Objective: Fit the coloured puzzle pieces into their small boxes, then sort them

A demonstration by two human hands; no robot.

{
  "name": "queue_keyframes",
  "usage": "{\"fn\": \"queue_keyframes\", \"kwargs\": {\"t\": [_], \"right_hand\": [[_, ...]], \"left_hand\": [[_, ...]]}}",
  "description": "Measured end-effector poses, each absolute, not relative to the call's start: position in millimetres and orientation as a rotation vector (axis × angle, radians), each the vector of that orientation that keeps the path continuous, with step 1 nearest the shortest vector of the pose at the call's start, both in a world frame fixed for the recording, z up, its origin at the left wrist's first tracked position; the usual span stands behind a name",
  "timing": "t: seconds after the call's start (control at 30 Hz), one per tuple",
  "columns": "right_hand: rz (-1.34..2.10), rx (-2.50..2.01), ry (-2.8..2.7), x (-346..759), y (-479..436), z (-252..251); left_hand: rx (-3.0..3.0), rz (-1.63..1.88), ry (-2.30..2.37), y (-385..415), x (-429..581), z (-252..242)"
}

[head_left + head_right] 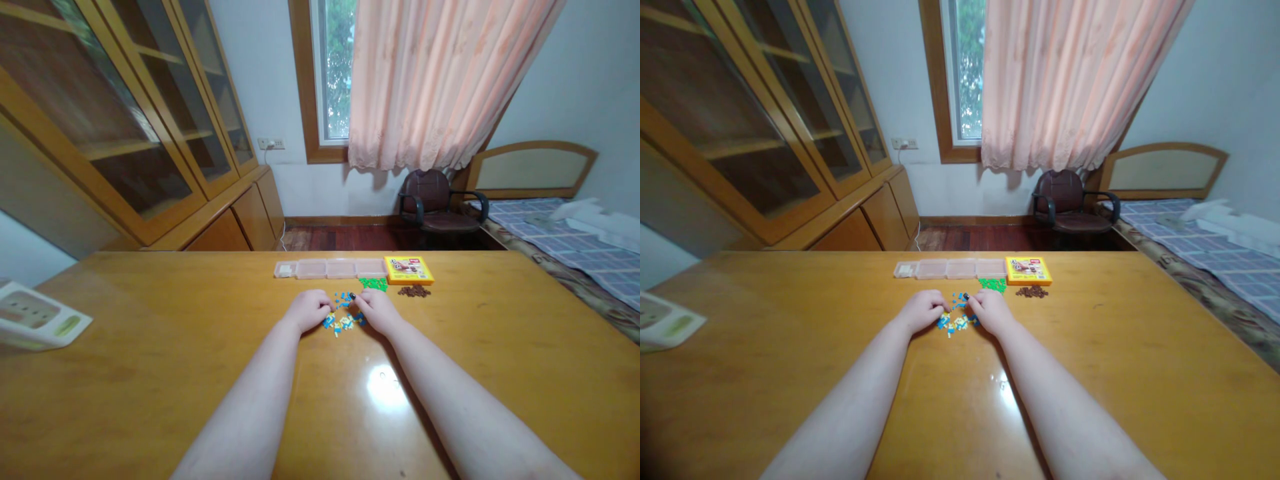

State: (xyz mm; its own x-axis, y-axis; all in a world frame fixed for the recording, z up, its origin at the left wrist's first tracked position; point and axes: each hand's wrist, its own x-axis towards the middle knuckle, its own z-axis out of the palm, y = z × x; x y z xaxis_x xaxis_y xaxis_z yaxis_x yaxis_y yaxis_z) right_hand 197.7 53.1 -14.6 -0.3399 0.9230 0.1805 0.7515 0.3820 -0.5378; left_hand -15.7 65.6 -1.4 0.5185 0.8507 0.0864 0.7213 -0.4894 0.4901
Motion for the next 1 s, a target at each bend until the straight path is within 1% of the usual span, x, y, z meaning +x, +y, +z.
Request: {"fn": "queue_keyframes", "kwargs": {"t": [0.4,0.57,0.77,1.0], "right_hand": [[0.499,-1.445,-2.181,197.5,53.2,-14.5],[0.517,-1.472,-2.174,197.7,54.1,-16.8],[0.528,-1.365,-2.243,196.7,53.0,-16.1],[0.467,-1.419,-2.238,197.0,53.9,-15.4]], "left_hand": [[2.398,0.401,1.262,65.6,-14.7,-4.1],[2.377,0.346,1.328,66.3,-13.6,-5.4],[2.369,0.427,1.436,67.4,-14.3,-6.0],[2.343,0.452,1.495,67.5,-13.8,-5.8]]}}
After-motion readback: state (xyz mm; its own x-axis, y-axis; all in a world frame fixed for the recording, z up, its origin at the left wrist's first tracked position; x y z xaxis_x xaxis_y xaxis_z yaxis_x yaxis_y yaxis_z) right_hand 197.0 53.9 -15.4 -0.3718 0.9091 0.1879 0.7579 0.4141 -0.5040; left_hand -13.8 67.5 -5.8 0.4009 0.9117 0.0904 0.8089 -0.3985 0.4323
